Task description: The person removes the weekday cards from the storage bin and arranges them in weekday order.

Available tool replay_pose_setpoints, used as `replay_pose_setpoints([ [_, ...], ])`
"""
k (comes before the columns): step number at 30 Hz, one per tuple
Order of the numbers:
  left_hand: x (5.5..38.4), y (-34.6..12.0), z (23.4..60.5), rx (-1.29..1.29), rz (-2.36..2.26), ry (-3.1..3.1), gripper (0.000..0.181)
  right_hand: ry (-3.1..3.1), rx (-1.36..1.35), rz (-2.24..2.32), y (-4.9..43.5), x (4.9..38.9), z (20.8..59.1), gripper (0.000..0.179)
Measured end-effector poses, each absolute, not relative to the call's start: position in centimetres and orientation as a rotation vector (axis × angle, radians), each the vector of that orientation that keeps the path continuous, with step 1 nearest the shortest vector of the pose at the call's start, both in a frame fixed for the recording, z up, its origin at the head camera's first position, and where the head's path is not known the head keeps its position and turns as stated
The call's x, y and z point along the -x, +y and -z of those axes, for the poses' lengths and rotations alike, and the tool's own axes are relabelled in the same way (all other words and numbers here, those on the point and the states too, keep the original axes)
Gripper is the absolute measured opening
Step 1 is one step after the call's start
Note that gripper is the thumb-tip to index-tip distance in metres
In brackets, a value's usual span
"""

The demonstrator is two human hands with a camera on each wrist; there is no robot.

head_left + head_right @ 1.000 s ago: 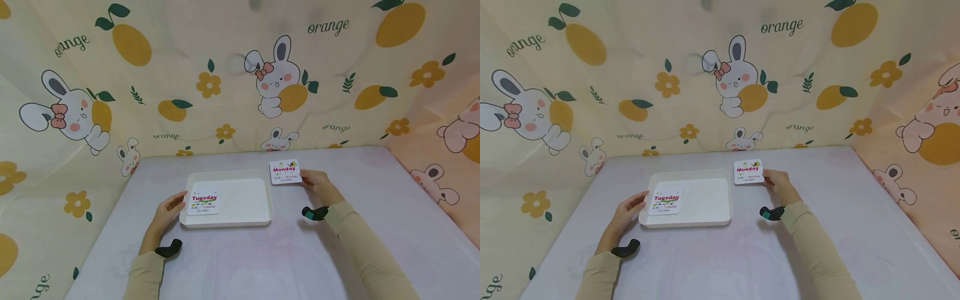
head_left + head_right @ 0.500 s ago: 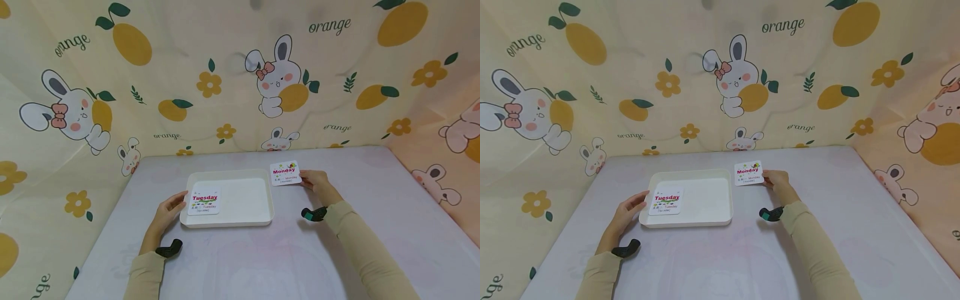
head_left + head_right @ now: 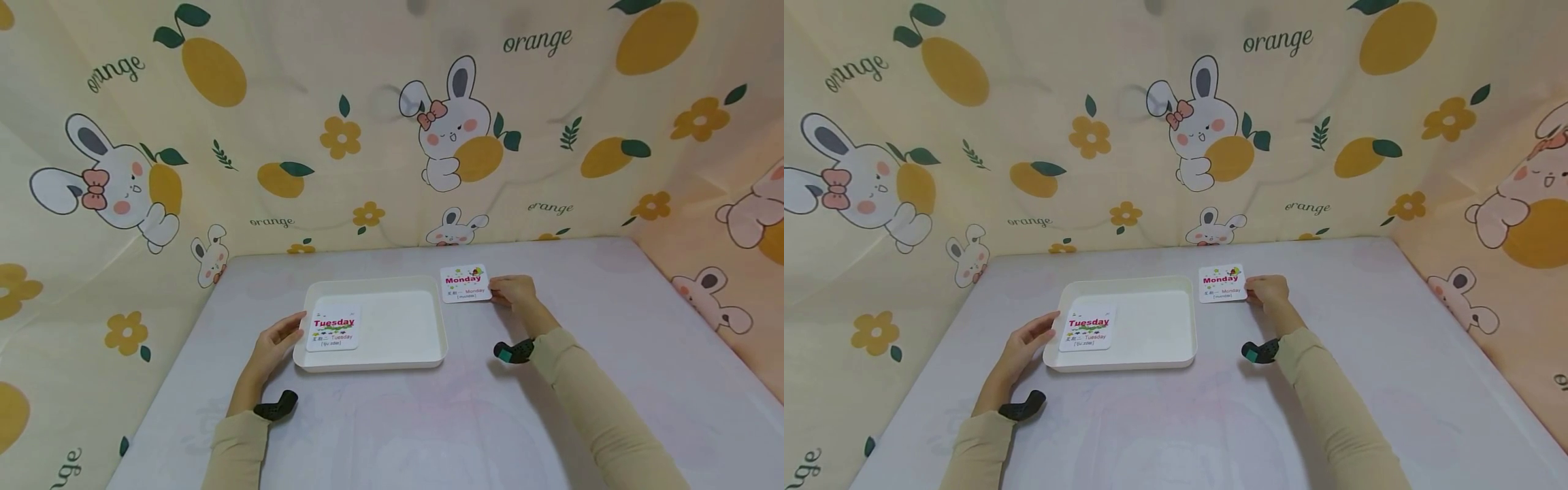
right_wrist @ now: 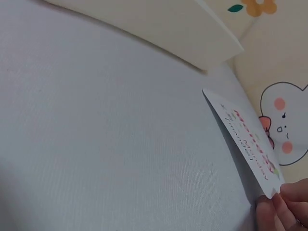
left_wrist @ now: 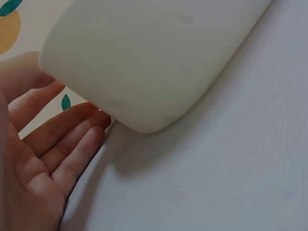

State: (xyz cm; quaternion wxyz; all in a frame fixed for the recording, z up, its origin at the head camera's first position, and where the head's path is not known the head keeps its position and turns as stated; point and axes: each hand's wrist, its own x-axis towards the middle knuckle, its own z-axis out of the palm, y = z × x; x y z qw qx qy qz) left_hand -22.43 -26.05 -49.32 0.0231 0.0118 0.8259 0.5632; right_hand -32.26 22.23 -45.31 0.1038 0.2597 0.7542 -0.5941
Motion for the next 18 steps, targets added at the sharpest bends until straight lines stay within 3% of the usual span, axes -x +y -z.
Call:
replay_pose_setpoints([
  [18,22.7,-26.3,49.7,-0.048,-1.732,2.577,0.047,2.42,-0.699,1.556,21.8,30.4,43.7,0.039],
])
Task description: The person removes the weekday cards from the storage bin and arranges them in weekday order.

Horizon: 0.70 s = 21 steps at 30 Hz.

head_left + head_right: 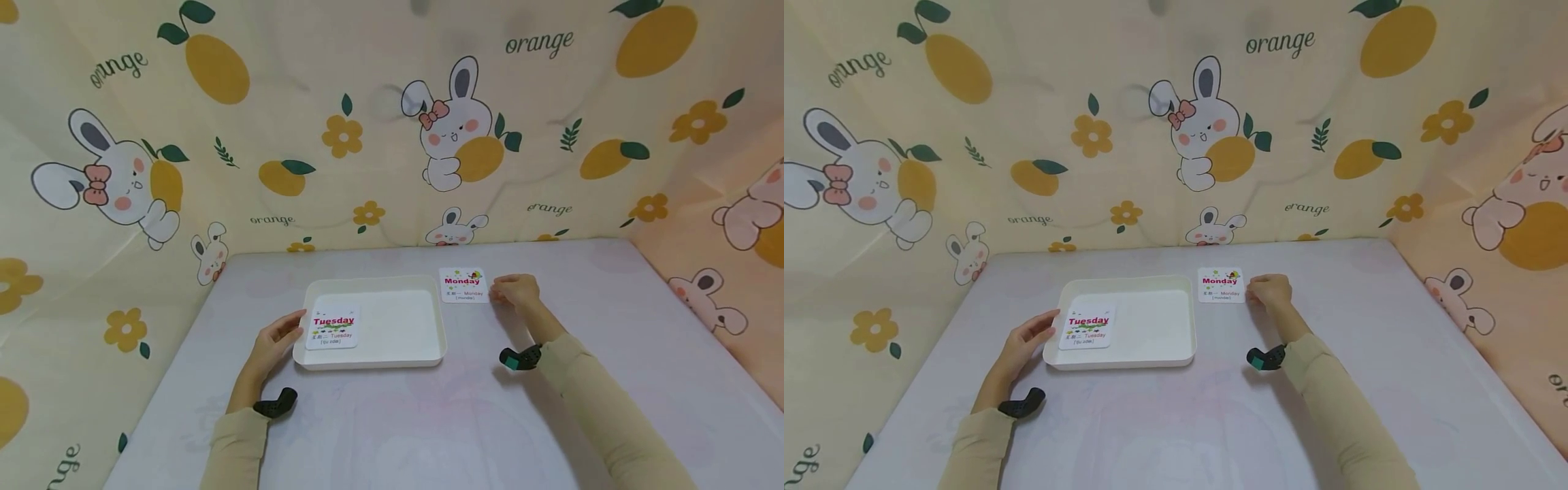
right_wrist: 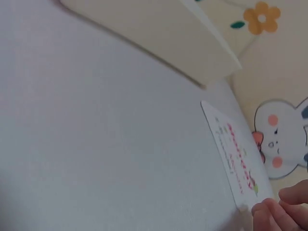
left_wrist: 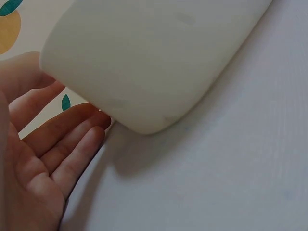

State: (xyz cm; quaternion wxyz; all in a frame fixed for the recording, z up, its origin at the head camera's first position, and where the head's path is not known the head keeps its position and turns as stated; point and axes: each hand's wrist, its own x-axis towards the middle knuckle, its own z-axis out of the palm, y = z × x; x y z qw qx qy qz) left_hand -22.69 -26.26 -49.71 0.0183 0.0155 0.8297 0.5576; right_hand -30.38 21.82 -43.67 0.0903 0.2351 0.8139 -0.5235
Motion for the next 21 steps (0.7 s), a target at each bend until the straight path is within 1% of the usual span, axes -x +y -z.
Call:
replay_pose_setpoints([
  [7,22.6,-26.1,49.4,-0.04,-1.729,2.565,0.047,2.343,-0.534,1.648,21.2,29.4,43.2,0.042],
  [16,22.7,-26.1,49.5,-0.035,-1.715,2.577,0.046,2.28,-0.462,1.673,19.2,28.2,42.5,0.041],
  [21,22.9,-26.1,49.7,-0.014,-1.705,2.58,0.046,2.202,-0.33,1.759,18.1,27.3,42.2,0.043],
])
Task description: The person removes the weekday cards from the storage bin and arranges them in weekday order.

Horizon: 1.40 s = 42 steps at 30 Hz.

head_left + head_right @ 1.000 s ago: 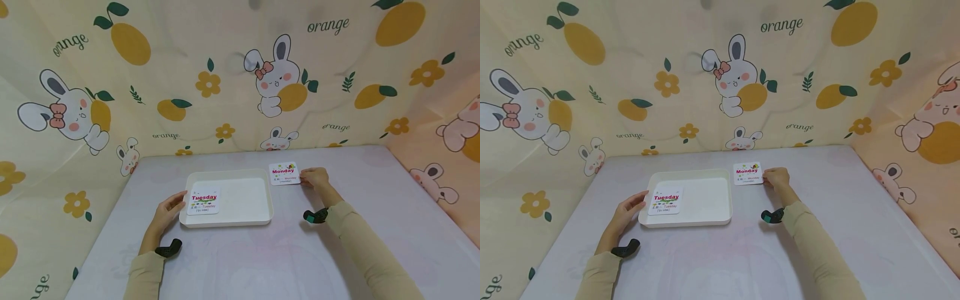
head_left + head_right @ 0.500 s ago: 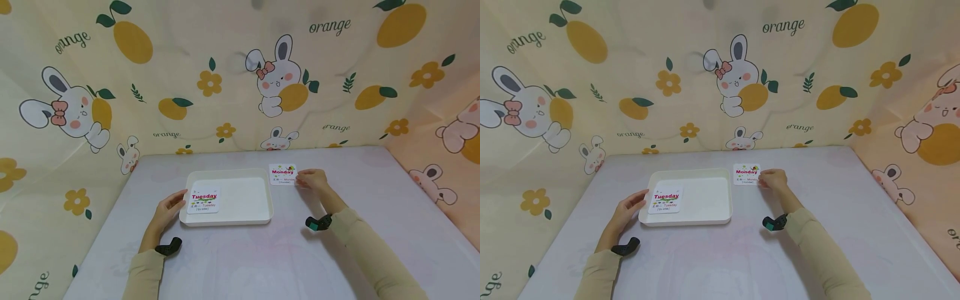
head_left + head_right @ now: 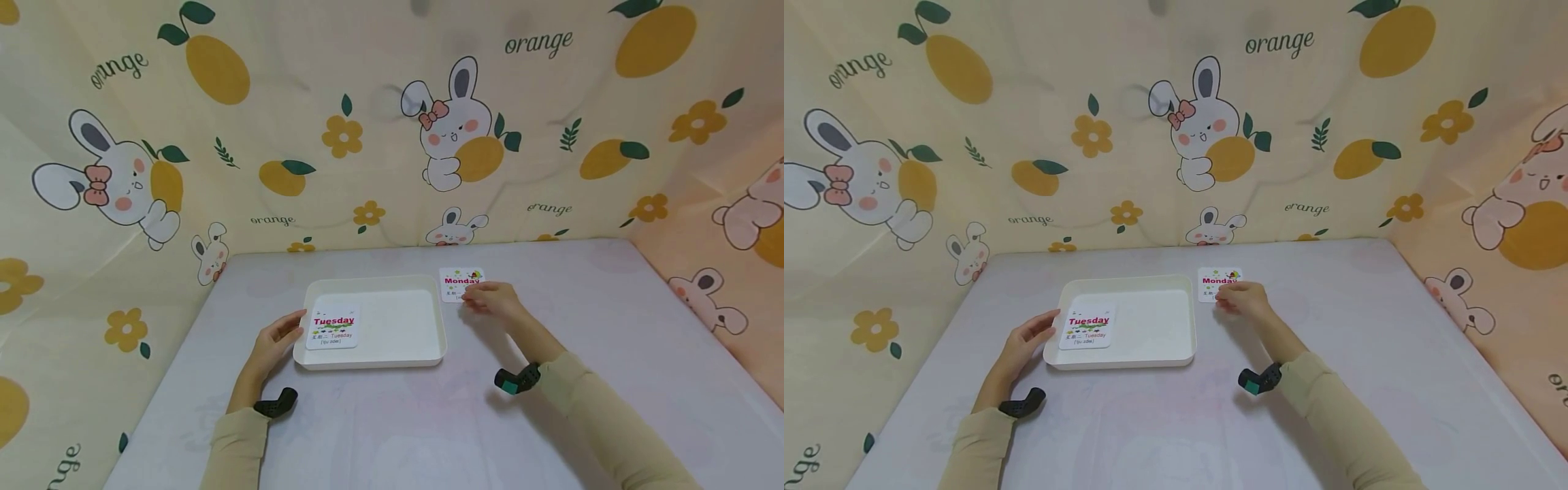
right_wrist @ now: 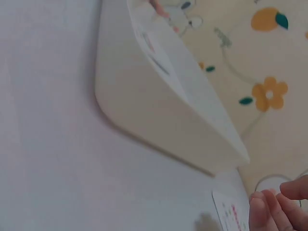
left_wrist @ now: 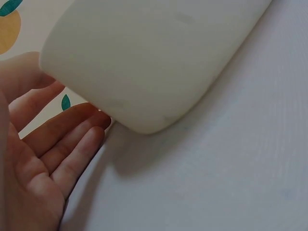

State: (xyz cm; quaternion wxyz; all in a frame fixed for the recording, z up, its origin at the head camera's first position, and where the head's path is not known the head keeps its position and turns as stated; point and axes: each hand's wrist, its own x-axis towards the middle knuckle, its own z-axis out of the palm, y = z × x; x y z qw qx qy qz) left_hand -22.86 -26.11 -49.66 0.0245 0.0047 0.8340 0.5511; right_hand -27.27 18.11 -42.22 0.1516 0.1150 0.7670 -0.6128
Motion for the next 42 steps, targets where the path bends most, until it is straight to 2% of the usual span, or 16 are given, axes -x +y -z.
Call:
replay_pose_setpoints([
  [20,22.7,-26.1,49.5,-0.025,-1.714,2.579,0.046,1.99,-0.037,1.875,13.0,24.1,42.1,0.043],
  [42,22.6,-26.0,49.3,-0.027,-1.731,2.564,0.045,1.942,0.059,1.84,7.1,23.0,43.5,0.038],
])
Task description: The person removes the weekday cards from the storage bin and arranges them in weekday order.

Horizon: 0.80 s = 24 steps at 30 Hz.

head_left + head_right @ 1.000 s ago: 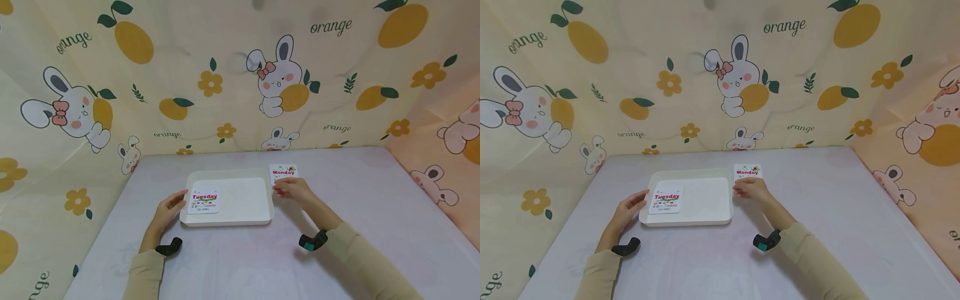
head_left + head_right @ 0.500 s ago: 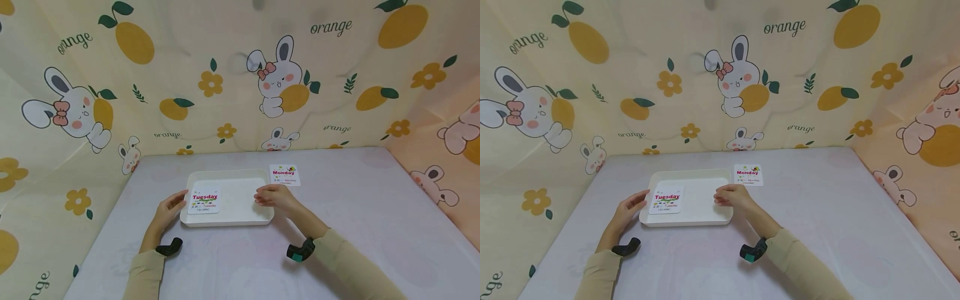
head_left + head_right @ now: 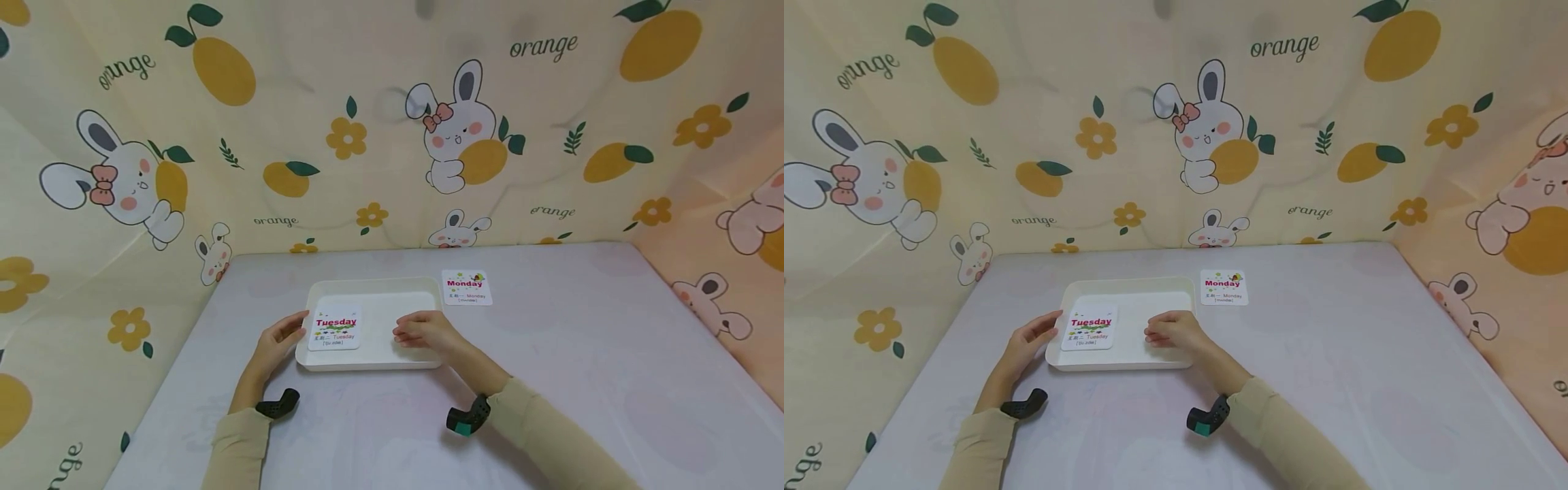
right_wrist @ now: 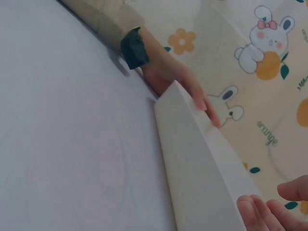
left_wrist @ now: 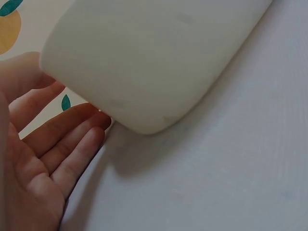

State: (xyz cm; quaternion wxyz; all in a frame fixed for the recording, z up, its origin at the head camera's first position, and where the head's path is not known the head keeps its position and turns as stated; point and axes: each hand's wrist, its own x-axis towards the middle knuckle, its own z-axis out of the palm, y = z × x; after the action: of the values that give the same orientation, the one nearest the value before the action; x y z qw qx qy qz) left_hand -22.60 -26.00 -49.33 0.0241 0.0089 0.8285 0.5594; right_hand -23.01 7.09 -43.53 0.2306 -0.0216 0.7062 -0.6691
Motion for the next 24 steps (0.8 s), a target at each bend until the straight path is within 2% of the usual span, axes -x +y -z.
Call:
replay_pose_setpoints([
  [24,22.8,-26.2,49.6,-0.045,-1.731,2.563,0.047,1.829,-0.163,1.917,1.2,24.2,45.8,0.028],
])
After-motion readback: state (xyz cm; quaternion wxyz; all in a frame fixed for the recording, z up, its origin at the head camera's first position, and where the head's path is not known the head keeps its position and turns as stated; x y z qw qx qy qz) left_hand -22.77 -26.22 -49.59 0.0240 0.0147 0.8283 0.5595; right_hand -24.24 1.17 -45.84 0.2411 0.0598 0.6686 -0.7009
